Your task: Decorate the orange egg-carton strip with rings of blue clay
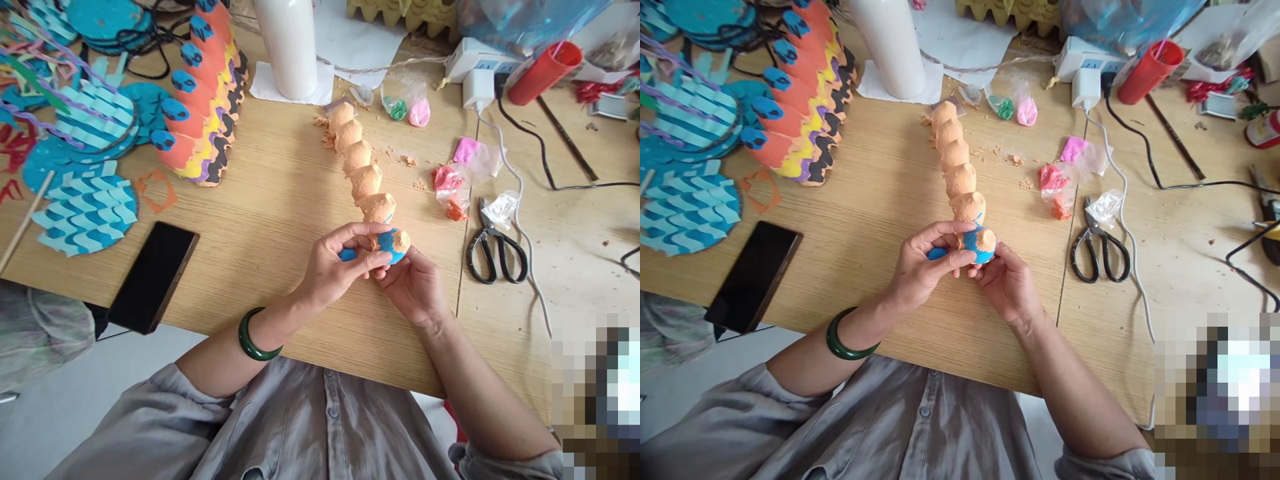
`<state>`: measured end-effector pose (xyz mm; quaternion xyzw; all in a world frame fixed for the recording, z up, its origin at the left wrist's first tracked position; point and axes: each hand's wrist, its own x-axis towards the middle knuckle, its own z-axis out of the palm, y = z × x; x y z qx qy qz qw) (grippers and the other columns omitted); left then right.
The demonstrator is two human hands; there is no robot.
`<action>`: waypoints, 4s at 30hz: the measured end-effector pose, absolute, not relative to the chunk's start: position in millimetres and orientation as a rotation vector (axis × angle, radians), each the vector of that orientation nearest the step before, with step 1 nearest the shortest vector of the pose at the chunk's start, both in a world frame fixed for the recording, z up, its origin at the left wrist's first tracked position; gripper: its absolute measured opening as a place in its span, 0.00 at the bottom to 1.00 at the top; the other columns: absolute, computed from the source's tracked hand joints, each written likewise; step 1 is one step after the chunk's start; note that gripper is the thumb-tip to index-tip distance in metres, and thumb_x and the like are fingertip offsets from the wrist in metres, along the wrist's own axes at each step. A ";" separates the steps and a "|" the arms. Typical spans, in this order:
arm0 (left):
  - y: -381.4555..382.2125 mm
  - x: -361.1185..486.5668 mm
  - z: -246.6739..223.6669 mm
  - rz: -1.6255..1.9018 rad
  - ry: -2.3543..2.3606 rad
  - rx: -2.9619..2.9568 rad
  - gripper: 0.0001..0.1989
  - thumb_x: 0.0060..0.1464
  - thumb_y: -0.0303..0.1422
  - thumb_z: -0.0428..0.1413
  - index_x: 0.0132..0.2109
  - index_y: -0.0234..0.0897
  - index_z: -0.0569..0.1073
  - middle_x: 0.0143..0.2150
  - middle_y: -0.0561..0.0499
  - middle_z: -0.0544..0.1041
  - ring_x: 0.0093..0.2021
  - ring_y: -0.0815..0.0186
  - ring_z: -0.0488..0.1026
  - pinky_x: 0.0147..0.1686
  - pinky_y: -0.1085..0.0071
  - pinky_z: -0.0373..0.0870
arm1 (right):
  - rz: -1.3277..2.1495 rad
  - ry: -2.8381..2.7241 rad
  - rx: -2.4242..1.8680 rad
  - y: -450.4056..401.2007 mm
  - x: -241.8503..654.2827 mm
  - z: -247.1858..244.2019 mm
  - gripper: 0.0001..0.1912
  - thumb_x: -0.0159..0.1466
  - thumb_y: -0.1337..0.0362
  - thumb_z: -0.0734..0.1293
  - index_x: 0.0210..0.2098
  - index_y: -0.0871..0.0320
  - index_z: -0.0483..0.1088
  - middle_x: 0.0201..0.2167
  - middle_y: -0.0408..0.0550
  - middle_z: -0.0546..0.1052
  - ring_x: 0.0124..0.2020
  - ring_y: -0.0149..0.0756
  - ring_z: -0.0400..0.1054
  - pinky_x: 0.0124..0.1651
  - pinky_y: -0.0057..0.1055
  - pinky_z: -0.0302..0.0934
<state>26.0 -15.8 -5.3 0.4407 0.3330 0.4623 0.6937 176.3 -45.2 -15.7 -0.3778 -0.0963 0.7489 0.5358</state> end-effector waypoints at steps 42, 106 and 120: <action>-11.9 24.6 -2.1 0.824 0.521 0.693 0.23 0.49 0.37 0.72 0.47 0.37 0.72 0.22 0.65 0.67 0.17 0.79 0.53 0.22 0.77 0.73 | 1.517 -0.547 -0.937 -50.8 180.1 -3.6 0.13 0.64 0.54 0.71 0.25 0.51 0.74 0.31 0.45 0.72 0.33 0.39 0.65 0.39 0.38 0.68; 15.5 15.2 -8.3 0.708 0.792 0.640 0.11 0.48 0.35 0.67 0.35 0.31 0.78 0.27 0.53 0.76 0.24 0.75 0.69 0.23 0.79 0.68 | 1.628 -0.779 -1.043 -28.9 181.6 -18.3 0.22 0.57 0.40 0.76 0.31 0.54 0.80 0.30 0.43 0.81 0.34 0.37 0.75 0.42 0.36 0.72; 8.8 18.8 -13.5 0.704 0.736 0.557 0.21 0.49 0.47 0.71 0.36 0.33 0.78 0.30 0.53 0.78 0.24 0.75 0.68 0.26 0.78 0.70 | 1.637 -0.831 -0.940 -38.6 188.0 -22.1 0.18 0.60 0.44 0.76 0.32 0.54 0.81 0.32 0.46 0.84 0.35 0.40 0.80 0.45 0.43 0.79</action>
